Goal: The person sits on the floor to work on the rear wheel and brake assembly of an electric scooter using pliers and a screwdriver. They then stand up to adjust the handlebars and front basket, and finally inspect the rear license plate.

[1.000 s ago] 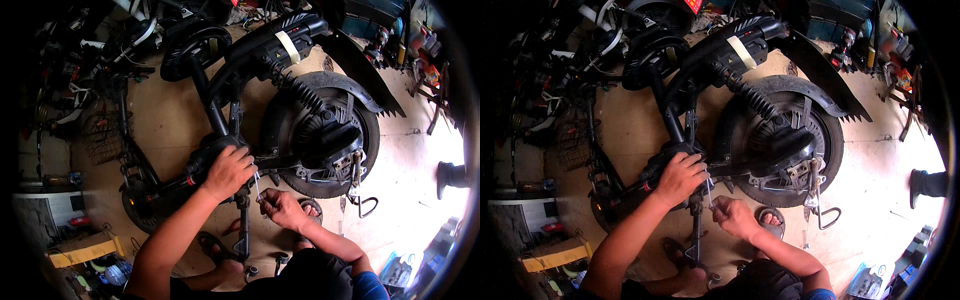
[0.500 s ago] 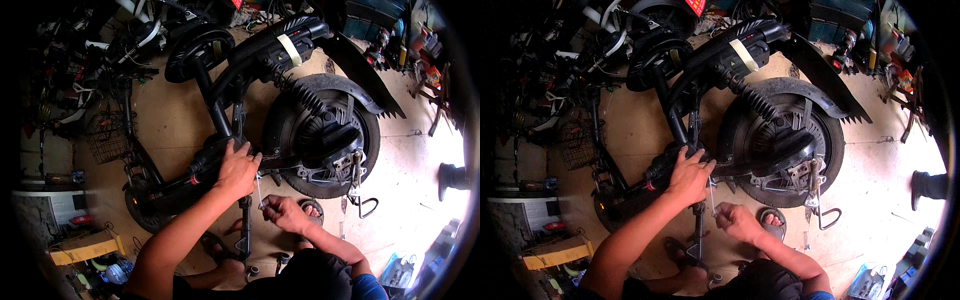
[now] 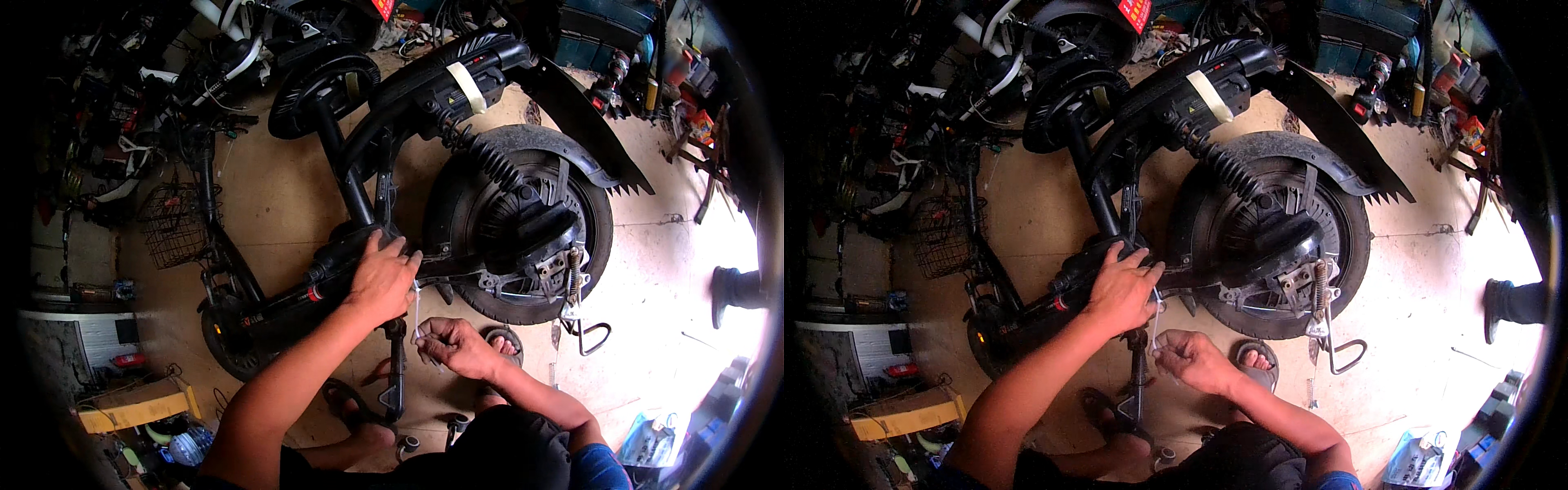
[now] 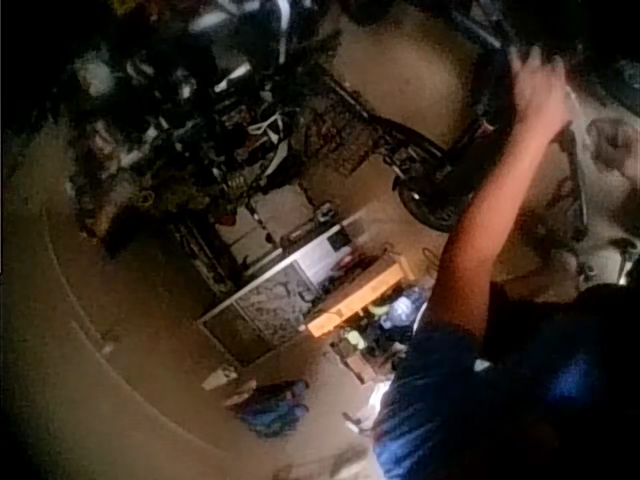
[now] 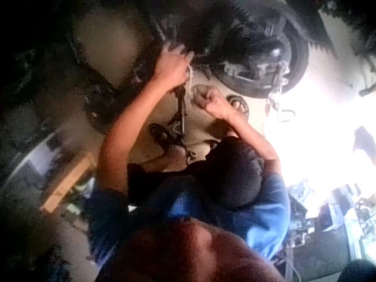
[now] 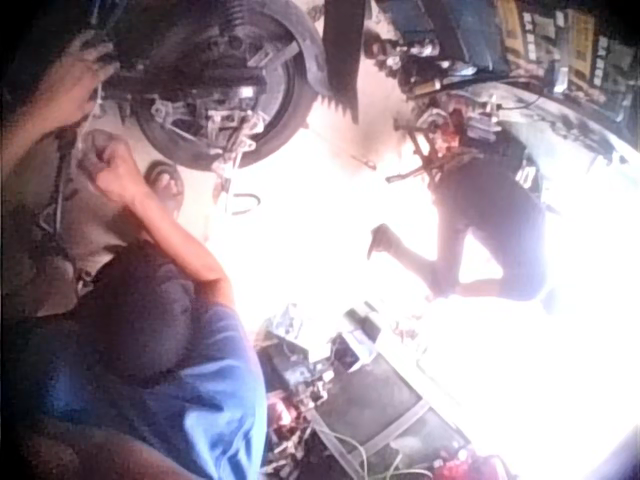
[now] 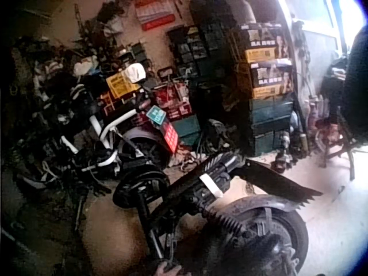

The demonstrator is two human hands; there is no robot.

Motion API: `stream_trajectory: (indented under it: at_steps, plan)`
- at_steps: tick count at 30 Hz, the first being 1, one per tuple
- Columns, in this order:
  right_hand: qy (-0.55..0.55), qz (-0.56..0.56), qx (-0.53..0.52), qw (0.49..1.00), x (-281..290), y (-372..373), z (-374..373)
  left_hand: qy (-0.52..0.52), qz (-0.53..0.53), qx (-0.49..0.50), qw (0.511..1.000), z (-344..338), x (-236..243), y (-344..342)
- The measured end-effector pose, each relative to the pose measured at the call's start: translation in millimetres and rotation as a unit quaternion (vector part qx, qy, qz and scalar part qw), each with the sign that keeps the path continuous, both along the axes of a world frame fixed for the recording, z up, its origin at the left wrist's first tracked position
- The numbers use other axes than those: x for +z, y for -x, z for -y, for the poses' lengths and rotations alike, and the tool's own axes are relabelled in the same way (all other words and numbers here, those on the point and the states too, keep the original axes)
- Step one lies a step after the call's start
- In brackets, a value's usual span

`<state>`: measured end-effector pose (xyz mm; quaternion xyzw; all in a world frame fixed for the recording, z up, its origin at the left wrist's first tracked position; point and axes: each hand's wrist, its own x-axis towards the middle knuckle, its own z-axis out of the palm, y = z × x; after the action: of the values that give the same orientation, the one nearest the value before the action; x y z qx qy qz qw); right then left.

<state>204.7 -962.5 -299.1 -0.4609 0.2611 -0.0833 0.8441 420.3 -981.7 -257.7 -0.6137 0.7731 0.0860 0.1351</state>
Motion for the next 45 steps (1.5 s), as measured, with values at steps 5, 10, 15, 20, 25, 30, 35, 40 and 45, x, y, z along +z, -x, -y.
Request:
stream_trajectory:
  at_steps: [5, 10, 15, 20, 25, 30, 35, 40, 45]
  plan:
    - [-0.006, 0.020, -0.007, 1.000, -15, -4, -8, 0.007, -0.009, 0.007, 1.000, -3, -3, 1]
    - [0.055, -0.019, 0.009, 0.998, -29, 2, -17, 0.003, -0.012, 0.010, 1.000, 0, 1, 4]
    - [0.155, -0.081, 0.037, 0.984, -31, 13, -14, 0.130, -0.093, -0.017, 0.987, -12, 8, 7]
    - [0.213, -0.120, 0.016, 0.970, -36, 23, -10, 0.235, -0.227, 0.118, 0.937, -88, 15, 10]
    - [0.135, -0.101, -0.028, 0.985, -35, 13, -8, 0.185, -0.294, 0.483, 0.804, -196, -13, 6]
    - [0.220, -0.124, -0.097, 0.963, -37, -2, -6, 0.138, -0.553, 0.750, 0.335, -247, -70, -12]
    - [0.319, -0.156, -0.152, 0.922, -25, -19, -3, 0.228, -0.661, 0.713, 0.057, -248, -129, -54]
    - [0.300, -0.178, -0.161, 0.923, -34, -40, -1, 0.242, -0.659, 0.712, 0.010, -259, -159, -77]
    - [0.283, -0.203, -0.175, 0.921, -56, -52, -1, 0.257, -0.664, 0.702, 0.013, -277, -158, -99]
